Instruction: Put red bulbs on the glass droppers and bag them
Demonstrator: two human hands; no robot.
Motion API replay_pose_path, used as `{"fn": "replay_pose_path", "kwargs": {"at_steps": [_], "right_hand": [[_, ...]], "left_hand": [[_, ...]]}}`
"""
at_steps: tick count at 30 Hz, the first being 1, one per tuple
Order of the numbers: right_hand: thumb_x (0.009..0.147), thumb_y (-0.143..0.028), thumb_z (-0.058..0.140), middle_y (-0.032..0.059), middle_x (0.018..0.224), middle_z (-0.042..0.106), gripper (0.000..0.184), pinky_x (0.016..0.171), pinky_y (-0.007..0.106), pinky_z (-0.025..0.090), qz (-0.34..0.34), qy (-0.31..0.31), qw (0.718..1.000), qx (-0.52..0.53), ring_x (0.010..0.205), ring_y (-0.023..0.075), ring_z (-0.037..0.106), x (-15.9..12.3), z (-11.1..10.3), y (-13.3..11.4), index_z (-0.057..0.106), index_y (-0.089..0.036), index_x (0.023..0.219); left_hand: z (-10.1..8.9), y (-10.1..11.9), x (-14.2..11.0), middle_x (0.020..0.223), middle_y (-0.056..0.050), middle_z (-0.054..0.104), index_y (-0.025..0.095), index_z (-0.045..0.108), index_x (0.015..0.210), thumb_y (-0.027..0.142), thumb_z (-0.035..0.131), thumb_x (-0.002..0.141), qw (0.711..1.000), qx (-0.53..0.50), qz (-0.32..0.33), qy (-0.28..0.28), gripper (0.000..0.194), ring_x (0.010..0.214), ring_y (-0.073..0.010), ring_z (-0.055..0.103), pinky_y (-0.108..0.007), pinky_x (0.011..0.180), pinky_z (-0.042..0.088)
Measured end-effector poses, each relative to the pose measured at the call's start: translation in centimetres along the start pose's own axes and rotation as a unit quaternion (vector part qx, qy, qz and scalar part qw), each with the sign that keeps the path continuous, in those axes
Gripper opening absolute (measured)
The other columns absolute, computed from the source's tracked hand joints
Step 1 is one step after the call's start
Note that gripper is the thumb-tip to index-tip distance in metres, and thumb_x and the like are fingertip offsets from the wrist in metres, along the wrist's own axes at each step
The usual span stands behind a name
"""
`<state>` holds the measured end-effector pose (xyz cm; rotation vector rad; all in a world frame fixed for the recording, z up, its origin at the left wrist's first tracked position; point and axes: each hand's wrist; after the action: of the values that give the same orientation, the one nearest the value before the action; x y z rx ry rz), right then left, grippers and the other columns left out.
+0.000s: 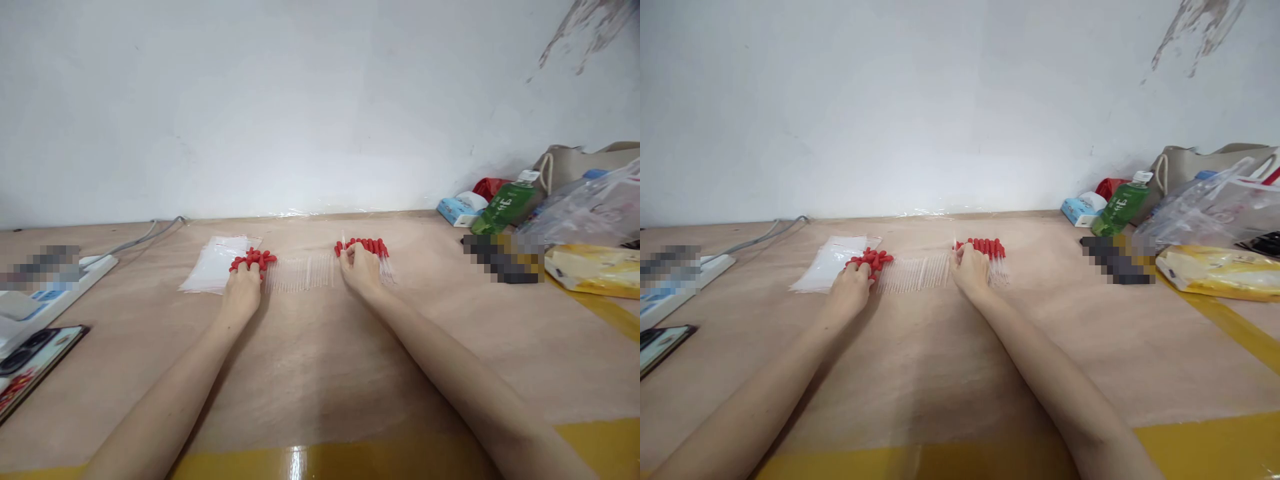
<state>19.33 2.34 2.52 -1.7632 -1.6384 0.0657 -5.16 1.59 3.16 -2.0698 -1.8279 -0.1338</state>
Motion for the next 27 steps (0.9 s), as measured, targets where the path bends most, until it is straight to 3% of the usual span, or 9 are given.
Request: {"fn": "replay_pose_path", "kwargs": {"at_steps": [5,8,11,13,16,19,27], "right_hand": [[0.083,-0.029,0.036,0.0064,0.070,0.058,0.019,0.064,0.029,0.031,-0.115,0.021,0.992,-0.037,0.068,0.0186,0.052,-2.1,-1.2,2.5,0.048,-0.016,0.079],[0.085,-0.030,0.034,0.0068,0.072,0.056,0.020,0.064,0.029,0.034,-0.167,0.038,0.985,-0.024,0.069,0.0183,0.052,-3.4,-1.7,3.6,0.048,-0.016,0.080],[0.086,-0.030,0.032,0.0070,0.074,0.057,0.021,0.062,0.028,0.037,-0.188,0.005,0.982,0.018,0.069,0.0171,0.053,-4.5,-2.1,3.8,0.049,-0.016,0.085],[0.086,-0.028,0.033,0.0072,0.079,0.059,0.022,0.065,0.028,0.039,-0.224,-0.032,0.973,0.043,0.073,0.0170,0.055,-5.2,-2.1,3.7,0.050,-0.016,0.092],[0.087,-0.024,0.032,0.0082,0.090,0.061,0.025,0.074,0.030,0.040,-0.288,-0.064,0.954,0.060,0.083,0.0176,0.055,-6.1,-2.0,3.4,0.050,-0.016,0.104],[0.088,-0.020,0.032,0.0076,0.090,0.062,0.027,0.075,0.031,0.038,-0.333,-0.076,0.938,0.058,0.082,0.0169,0.055,-6.5,-1.9,3.4,0.051,-0.016,0.106],[0.086,-0.017,0.038,0.0065,0.086,0.064,0.023,0.071,0.031,0.034,-0.373,-0.067,0.925,0.039,0.075,0.0152,0.055,-6.3,-1.7,3.4,0.054,-0.015,0.102]], "left_hand": [[-0.1,0.1,-0.1,0.090,-0.018,0.052,0.006,0.054,0.094,0.014,0.036,0.082,1.000,0.022,-0.007,0.015,0.023,0.079,-0.0281,0.053,-0.035,0.066,0.041],[-0.9,0.8,-0.3,0.092,-0.019,0.050,0.006,0.055,0.092,0.012,0.034,0.082,0.999,0.007,0.006,0.054,0.024,0.081,-0.0289,0.052,-0.036,0.067,0.041],[-1.7,2.6,-1.0,0.098,-0.016,0.049,0.010,0.054,0.093,0.011,0.034,0.083,0.985,-0.100,0.042,0.137,0.022,0.091,-0.0275,0.050,-0.036,0.074,0.041],[-1.8,4.4,-1.9,0.097,-0.012,0.052,0.014,0.052,0.090,0.016,0.037,0.084,0.956,-0.230,0.073,0.166,0.016,0.093,-0.0234,0.050,-0.033,0.077,0.041],[-1.0,6.7,-3.4,0.085,-0.005,0.057,0.017,0.049,0.090,0.022,0.040,0.086,0.903,-0.405,0.113,0.091,0.012,0.081,-0.0163,0.054,-0.028,0.072,0.043],[0.0,7.6,-4.2,0.084,-0.002,0.059,0.018,0.048,0.091,0.024,0.041,0.086,0.862,-0.496,0.104,0.014,0.011,0.075,-0.0136,0.056,-0.026,0.069,0.045],[0.3,7.5,-4.0,0.093,-0.003,0.062,0.018,0.055,0.096,0.025,0.043,0.085,0.838,-0.536,0.100,0.014,0.018,0.085,-0.0153,0.057,-0.028,0.076,0.045]]}}
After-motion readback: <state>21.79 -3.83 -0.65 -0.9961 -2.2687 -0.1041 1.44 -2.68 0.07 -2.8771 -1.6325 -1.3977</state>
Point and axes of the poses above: each hand's wrist, its own x-axis towards the middle knuckle, its own z-axis out of the palm, y = z × x
